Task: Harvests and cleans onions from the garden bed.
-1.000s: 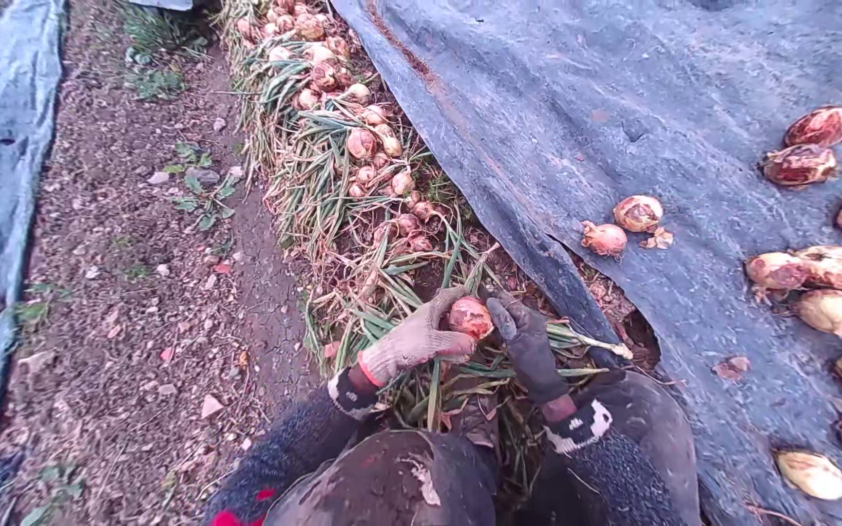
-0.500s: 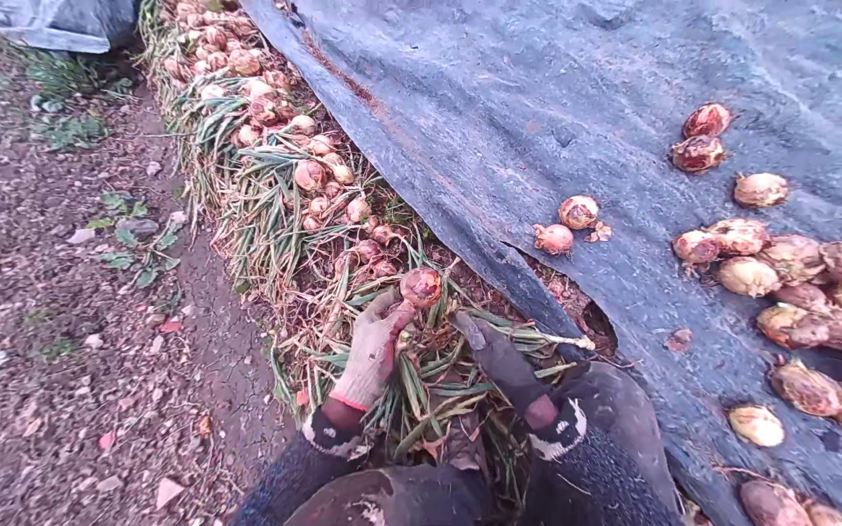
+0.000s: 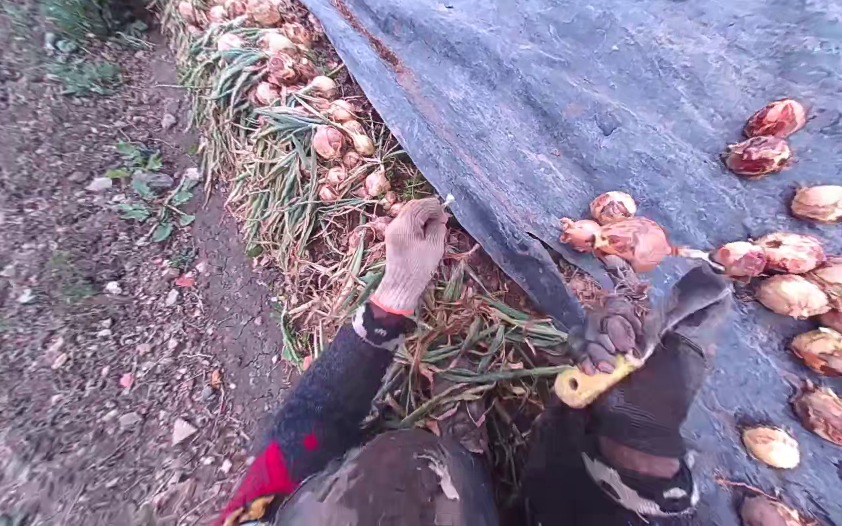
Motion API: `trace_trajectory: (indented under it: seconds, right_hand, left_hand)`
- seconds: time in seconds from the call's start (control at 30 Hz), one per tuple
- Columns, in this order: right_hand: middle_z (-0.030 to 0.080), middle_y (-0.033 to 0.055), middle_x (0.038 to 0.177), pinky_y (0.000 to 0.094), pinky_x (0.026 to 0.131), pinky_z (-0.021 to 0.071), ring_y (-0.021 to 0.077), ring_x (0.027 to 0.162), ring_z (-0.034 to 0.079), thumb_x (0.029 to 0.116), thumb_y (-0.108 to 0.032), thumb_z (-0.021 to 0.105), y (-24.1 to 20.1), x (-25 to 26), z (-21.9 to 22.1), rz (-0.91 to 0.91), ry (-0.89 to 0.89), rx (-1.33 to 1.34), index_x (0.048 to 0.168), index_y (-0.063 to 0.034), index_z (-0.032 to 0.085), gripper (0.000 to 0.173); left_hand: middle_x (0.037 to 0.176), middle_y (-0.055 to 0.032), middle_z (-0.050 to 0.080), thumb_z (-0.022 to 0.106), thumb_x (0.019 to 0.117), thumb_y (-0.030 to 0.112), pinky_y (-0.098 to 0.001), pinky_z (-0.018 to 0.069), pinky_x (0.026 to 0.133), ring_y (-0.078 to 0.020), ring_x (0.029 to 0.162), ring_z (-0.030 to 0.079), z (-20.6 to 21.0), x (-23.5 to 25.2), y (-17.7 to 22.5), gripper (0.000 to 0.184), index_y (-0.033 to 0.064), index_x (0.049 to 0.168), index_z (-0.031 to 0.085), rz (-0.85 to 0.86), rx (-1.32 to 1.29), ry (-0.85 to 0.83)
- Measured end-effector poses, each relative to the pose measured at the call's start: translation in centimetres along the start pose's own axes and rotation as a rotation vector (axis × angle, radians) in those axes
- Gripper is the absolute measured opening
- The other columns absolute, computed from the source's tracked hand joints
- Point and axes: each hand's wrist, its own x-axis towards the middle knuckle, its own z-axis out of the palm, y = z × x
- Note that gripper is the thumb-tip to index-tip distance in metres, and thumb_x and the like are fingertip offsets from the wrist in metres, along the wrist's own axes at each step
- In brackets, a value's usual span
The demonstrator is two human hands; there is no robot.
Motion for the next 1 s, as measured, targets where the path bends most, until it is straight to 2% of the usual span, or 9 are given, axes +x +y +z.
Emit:
trace_trajectory:
  seconds: [0.07, 0.13, 0.2, 0.3, 0.4, 0.53, 0.6, 0.8, 1.0]
  right_hand:
    - [0.066, 0.0003, 0.074, 0.0303, 0.056, 0.0562, 0.0134, 0.061, 0.064, 0.1013, -0.059, 0.042, -3.8, -0.4, 0.5, -0.406, -0.071, -0.286, 0.096, -0.0118, 0.070, 0.055]
    - [0.068, -0.0025, 0.079, 0.0290, 0.059, 0.0580, 0.0120, 0.065, 0.066, 0.0987, -0.058, 0.051, -4.4, -0.7, -0.3, -0.538, -0.048, -0.454, 0.101, -0.0166, 0.072, 0.046]
    - [0.070, -0.0002, 0.088, 0.0287, 0.061, 0.0574, 0.0131, 0.069, 0.066, 0.0992, -0.056, 0.053, -2.3, 0.0, -2.2, -0.473, 0.008, -0.479, 0.110, -0.0156, 0.070, 0.046]
    - [0.065, -0.0004, 0.083, 0.0273, 0.052, 0.0555, 0.0112, 0.061, 0.062, 0.1085, -0.051, 0.034, 1.7, 1.8, -3.9, -0.149, 0.289, -0.744, 0.113, -0.0127, 0.060, 0.046]
    - [0.069, 0.0065, 0.095, 0.0373, 0.066, 0.0610, 0.0158, 0.074, 0.068, 0.1027, -0.045, 0.057, 4.4, 3.0, -4.1, 0.210, 0.376, -1.218, 0.143, -0.0104, 0.055, 0.054]
    - [0.069, 0.0064, 0.126, 0.0396, 0.094, 0.0578, 0.0130, 0.108, 0.069, 0.0961, -0.045, 0.067, 6.7, 2.9, -4.2, 0.373, 0.247, -1.390, 0.144, -0.0132, 0.056, 0.058]
    - [0.069, 0.0060, 0.128, 0.0406, 0.095, 0.0577, 0.0135, 0.110, 0.069, 0.0964, -0.047, 0.066, 7.2, 2.7, -4.5, 0.387, 0.204, -1.409, 0.146, -0.0150, 0.056, 0.059]
    - [0.064, 0.0062, 0.139, 0.0452, 0.108, 0.0504, 0.0153, 0.127, 0.061, 0.0961, -0.061, 0.058, 8.6, 2.3, -4.7, 0.320, 0.177, -1.522, 0.153, -0.0163, 0.047, 0.073]
    - [0.064, 0.0080, 0.138, 0.0339, 0.105, 0.0531, 0.0125, 0.122, 0.063, 0.1031, -0.046, 0.055, 9.9, 0.8, -3.3, 0.115, -0.026, -1.116, 0.146, -0.0040, 0.053, 0.060]
  left_hand:
    - [0.094, 0.0010, 0.074, 0.071, 0.0949, 0.028, -0.0372, 0.0609, 0.076, -0.0097, 0.081, 0.070, -3.9, 1.5, -1.2, 0.016, 0.0147, 0.103, 0.075, -0.202, 0.025, -0.209]
    - [0.090, -0.0001, 0.074, 0.067, 0.0958, 0.040, -0.0409, 0.0593, 0.073, -0.0124, 0.078, 0.069, -6.0, 0.0, -1.3, 0.027, 0.0156, 0.101, 0.077, -0.190, -0.039, -0.773]
    - [0.117, -0.0005, 0.072, 0.064, 0.0949, 0.053, -0.0459, 0.0553, 0.095, -0.0152, 0.109, 0.066, -5.5, -2.2, -1.5, 0.039, 0.0193, 0.109, 0.078, -0.003, 0.021, -1.242]
    - [0.139, -0.0089, 0.061, 0.068, 0.0938, 0.039, -0.0539, 0.0503, 0.104, -0.0262, 0.129, 0.057, -4.4, -1.9, -4.8, 0.035, 0.0194, 0.123, 0.072, 0.035, 0.233, -0.929]
    - [0.140, -0.0120, 0.060, 0.064, 0.0914, 0.024, -0.0591, 0.0542, 0.094, -0.0338, 0.122, 0.062, -2.1, 2.8, -11.6, 0.045, 0.0256, 0.136, 0.064, -0.198, 0.640, -0.443]
    - [0.139, -0.0194, 0.059, 0.076, 0.0760, 0.040, -0.0696, 0.0496, 0.091, -0.0440, 0.122, 0.060, -1.9, 6.4, -18.0, 0.074, 0.0273, 0.146, 0.055, -0.384, 0.828, -0.571]
    - [0.127, -0.0160, 0.066, 0.081, 0.0704, 0.043, -0.0692, 0.0529, 0.085, -0.0399, 0.110, 0.067, -2.6, 6.8, -19.0, 0.074, 0.0265, 0.139, 0.060, -0.344, 0.775, -0.595]
    - [0.130, -0.0012, 0.067, 0.085, 0.0725, 0.051, -0.0393, 0.0558, 0.101, -0.0110, 0.116, 0.065, -5.0, 0.4, -10.0, 0.076, 0.0166, 0.136, 0.062, -0.178, 0.174, -0.326]
    - [0.122, -0.0022, 0.071, 0.085, 0.0774, 0.046, -0.0357, 0.0607, 0.092, -0.0112, 0.105, 0.069, -3.2, -9.5, 0.8, 0.068, 0.0107, 0.132, 0.065, -0.245, -0.355, -0.665]
